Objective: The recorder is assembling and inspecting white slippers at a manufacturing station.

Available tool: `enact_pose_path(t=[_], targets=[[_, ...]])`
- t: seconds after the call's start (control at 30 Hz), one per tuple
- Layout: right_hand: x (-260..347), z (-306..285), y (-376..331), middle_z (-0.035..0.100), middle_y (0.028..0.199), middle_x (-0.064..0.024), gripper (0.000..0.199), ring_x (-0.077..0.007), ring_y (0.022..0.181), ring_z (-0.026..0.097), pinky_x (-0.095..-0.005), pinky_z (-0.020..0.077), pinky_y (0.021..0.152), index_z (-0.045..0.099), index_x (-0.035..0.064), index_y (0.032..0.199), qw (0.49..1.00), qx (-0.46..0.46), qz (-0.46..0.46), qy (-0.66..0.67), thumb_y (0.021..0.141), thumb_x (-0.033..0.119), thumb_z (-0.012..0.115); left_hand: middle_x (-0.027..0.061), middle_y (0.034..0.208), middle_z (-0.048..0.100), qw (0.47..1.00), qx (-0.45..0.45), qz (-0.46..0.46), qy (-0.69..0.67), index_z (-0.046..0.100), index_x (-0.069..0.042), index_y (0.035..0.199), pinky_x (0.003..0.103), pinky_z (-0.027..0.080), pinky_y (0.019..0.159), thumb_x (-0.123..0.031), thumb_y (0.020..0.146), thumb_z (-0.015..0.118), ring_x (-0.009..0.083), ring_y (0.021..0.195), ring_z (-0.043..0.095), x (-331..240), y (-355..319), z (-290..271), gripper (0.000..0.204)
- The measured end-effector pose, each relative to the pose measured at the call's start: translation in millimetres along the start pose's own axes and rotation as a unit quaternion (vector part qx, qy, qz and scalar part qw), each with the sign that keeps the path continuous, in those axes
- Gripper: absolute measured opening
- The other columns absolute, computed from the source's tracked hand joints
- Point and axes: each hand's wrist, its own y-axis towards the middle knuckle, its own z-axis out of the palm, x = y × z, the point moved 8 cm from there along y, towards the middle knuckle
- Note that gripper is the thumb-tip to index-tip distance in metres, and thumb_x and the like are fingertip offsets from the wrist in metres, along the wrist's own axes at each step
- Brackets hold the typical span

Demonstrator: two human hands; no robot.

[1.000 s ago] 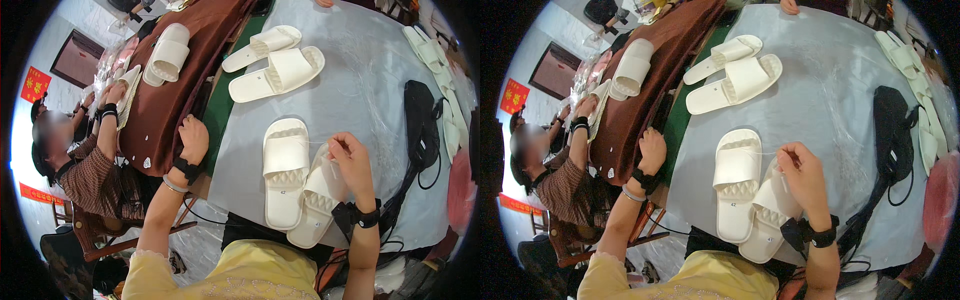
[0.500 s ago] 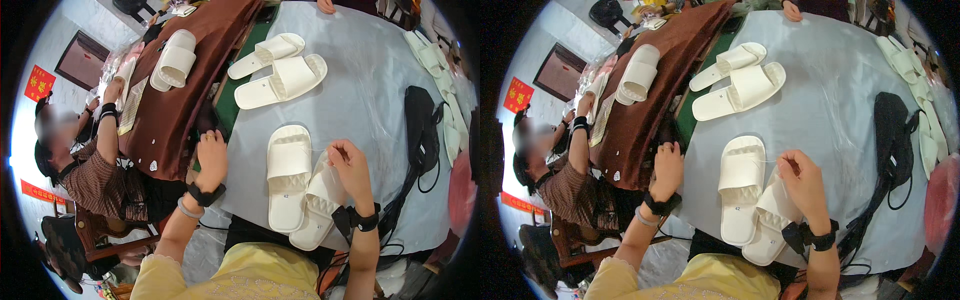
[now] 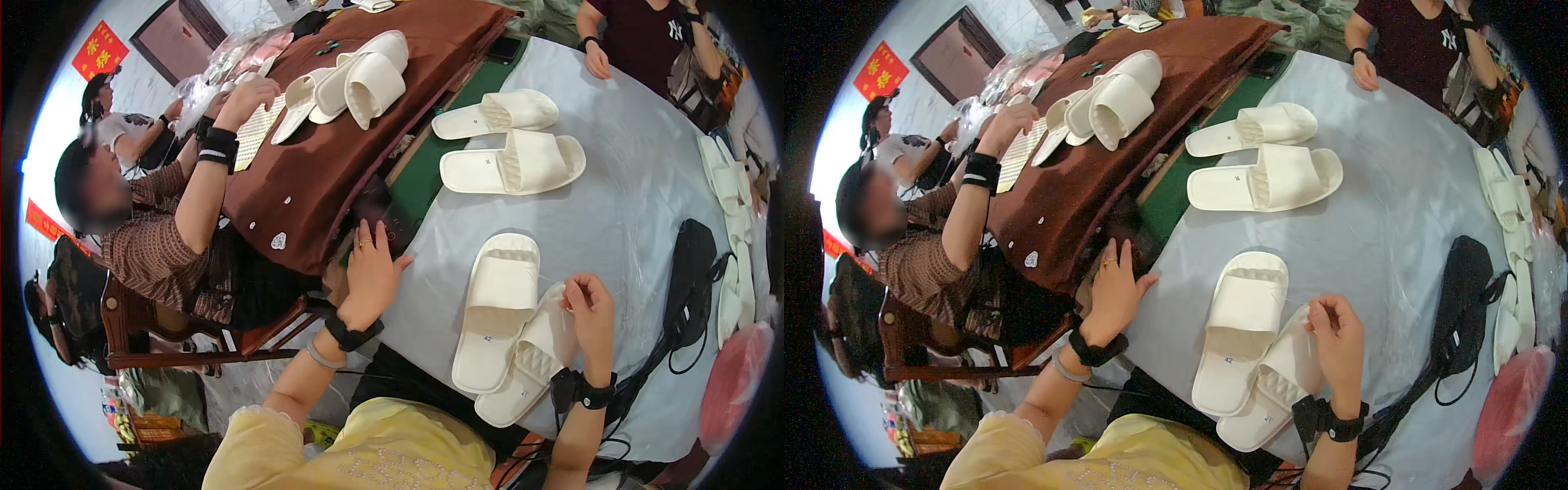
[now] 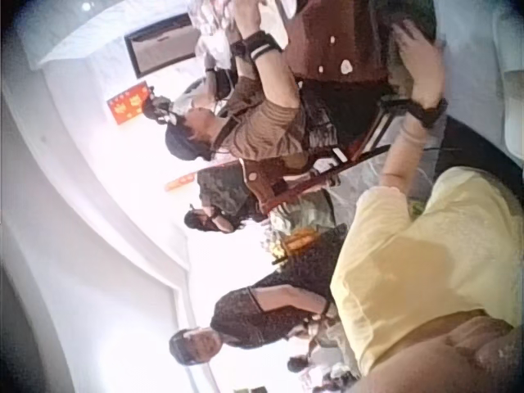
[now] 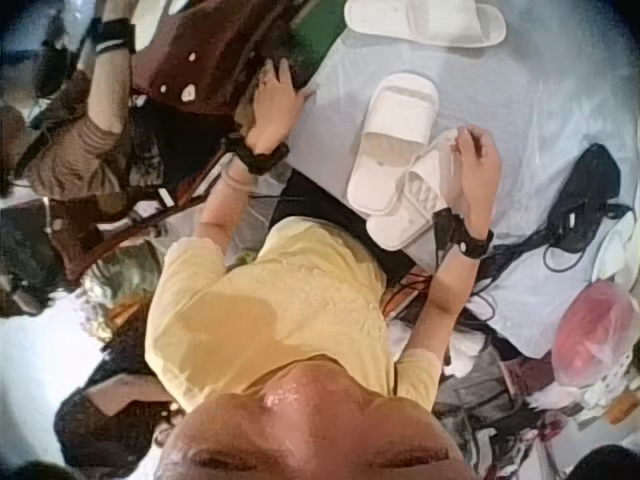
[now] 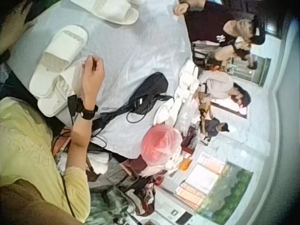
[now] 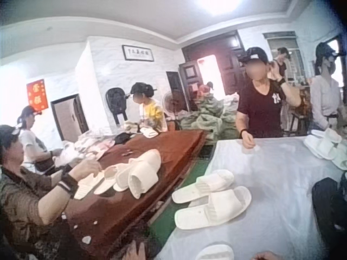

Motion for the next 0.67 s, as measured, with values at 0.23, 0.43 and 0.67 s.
enact_pose_path(t=[0.23,0.43,0.67], targets=[[-2,-4,0,0.055,0.074,-0.0009,0.014,-0.0075,0.065,0.052,-0.0209,0.043,0.062,0.055,-0.0014,0.088,1.0,-0.006,0.001,0.002,0.086,0.013,0.054,0.0355,0.13,0.026,0.99,0.113,-0.054,-0.066,0.022,0.008,0.131,0.045,0.043,0.087,-0.056,0.077,0.052,0.0473,0.108,0.044,21,17,1,0.089],[-1,-4,0,0.057,0.075,-0.0016,0.017,-0.0084,0.065,0.052,-0.0217,0.0437,0.062,0.056,-0.0015,0.089,1.0,-0.014,0.013,-0.013,0.086,0.015,0.055,0.0377,0.118,0.037,0.981,0.097,-0.144,-0.081,0.022,0.017,0.124,0.045,0.045,0.083,-0.06,0.073,0.056,0.0473,0.101,0.049,13,54,16,0.098],[-13,-8,0,0.06,0.08,-0.0052,0.019,-0.0098,0.07,0.057,-0.0215,0.045,0.065,0.057,0.0001,0.095,1.0,-0.012,0.005,-0.007,0.085,0.016,0.055,0.0335,0.121,0.034,0.965,0.067,-0.213,-0.139,0.017,0.003,0.131,0.045,0.039,0.092,-0.031,0.06,0.072,0.0447,0.108,0.044,7,71,15,0.097]])
